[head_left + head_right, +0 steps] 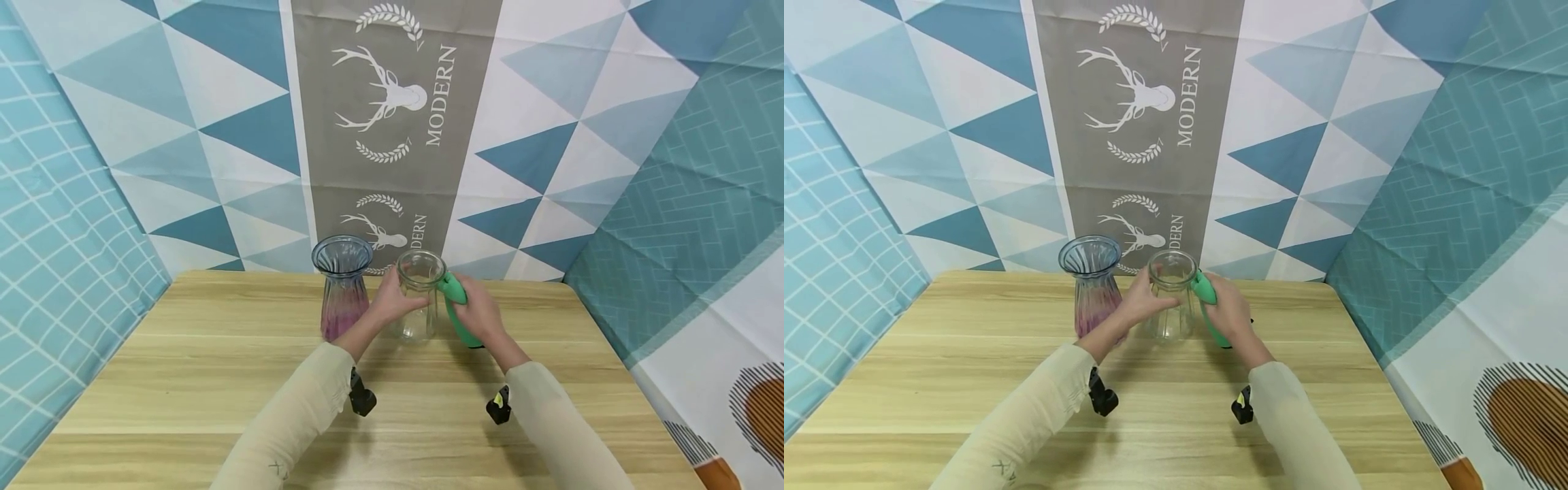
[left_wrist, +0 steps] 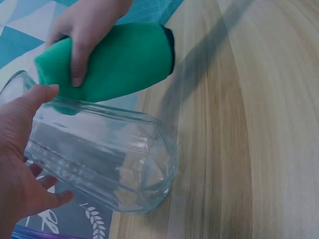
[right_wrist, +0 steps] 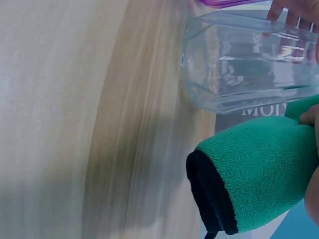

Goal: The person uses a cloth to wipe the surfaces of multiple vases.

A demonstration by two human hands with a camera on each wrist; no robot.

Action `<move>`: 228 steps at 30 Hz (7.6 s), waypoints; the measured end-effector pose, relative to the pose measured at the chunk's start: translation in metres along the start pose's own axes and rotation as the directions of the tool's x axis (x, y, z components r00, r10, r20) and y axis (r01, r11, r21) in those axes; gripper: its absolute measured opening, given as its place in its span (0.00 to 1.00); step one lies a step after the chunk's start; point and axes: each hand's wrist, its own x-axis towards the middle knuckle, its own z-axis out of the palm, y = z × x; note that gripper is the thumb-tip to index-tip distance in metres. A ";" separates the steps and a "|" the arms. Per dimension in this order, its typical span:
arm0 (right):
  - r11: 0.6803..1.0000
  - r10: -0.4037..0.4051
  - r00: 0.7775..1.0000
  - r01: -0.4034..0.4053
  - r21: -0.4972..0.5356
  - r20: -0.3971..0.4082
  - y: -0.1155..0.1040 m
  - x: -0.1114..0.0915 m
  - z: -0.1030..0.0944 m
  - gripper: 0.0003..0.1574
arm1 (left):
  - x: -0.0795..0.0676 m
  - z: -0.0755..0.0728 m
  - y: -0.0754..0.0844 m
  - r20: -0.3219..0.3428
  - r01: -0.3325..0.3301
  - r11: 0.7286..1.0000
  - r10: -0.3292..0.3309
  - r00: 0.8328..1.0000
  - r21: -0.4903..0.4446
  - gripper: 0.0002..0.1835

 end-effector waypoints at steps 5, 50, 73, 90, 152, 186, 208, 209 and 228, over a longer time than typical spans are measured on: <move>1.000 -0.013 0.998 0.011 -0.026 -0.059 -0.005 0.002 0.000 0.28 | -0.001 0.004 0.000 -0.052 0.006 1.000 -0.006 0.999 0.005 0.47; 0.980 0.006 0.983 0.030 -0.195 0.184 0.015 -0.012 0.016 0.29 | -0.001 0.000 0.002 -0.014 0.073 0.997 -0.073 0.997 -0.016 0.48; 0.991 -0.065 0.994 0.054 -0.123 -0.090 -0.006 0.005 0.006 0.26 | 0.000 -0.002 0.000 0.006 0.059 0.998 -0.059 0.998 0.001 0.44; 0.965 -0.026 0.977 0.080 -0.251 0.212 0.008 -0.004 0.018 0.34 | 0.000 -0.003 0.000 0.017 0.066 0.997 -0.066 0.998 -0.026 0.44; 0.972 0.015 0.978 0.035 -0.234 0.209 0.006 0.005 0.015 0.34 | 0.000 -0.004 0.000 0.094 0.018 0.998 -0.012 0.995 -0.057 0.44; 0.996 0.060 0.983 -0.046 -0.081 0.175 0.023 -0.006 0.008 0.29 | 0.000 0.007 -0.001 -0.038 -0.036 0.997 0.033 0.999 -0.070 0.49; 0.992 0.048 0.999 -0.049 0.118 0.013 0.003 0.015 -0.008 0.27 | -0.002 0.011 0.001 -0.076 -0.009 0.999 0.005 0.997 -0.051 0.47; 0.993 0.035 0.999 -0.035 0.115 0.007 0.002 0.016 -0.007 0.26 | -0.002 0.011 0.001 -0.073 -0.012 0.998 0.008 0.997 -0.054 0.47; 0.985 -0.084 0.991 0.100 -0.144 0.108 0.000 0.016 0.007 0.24 | -0.004 0.005 0.006 -0.025 0.028 0.998 -0.030 0.999 -0.053 0.45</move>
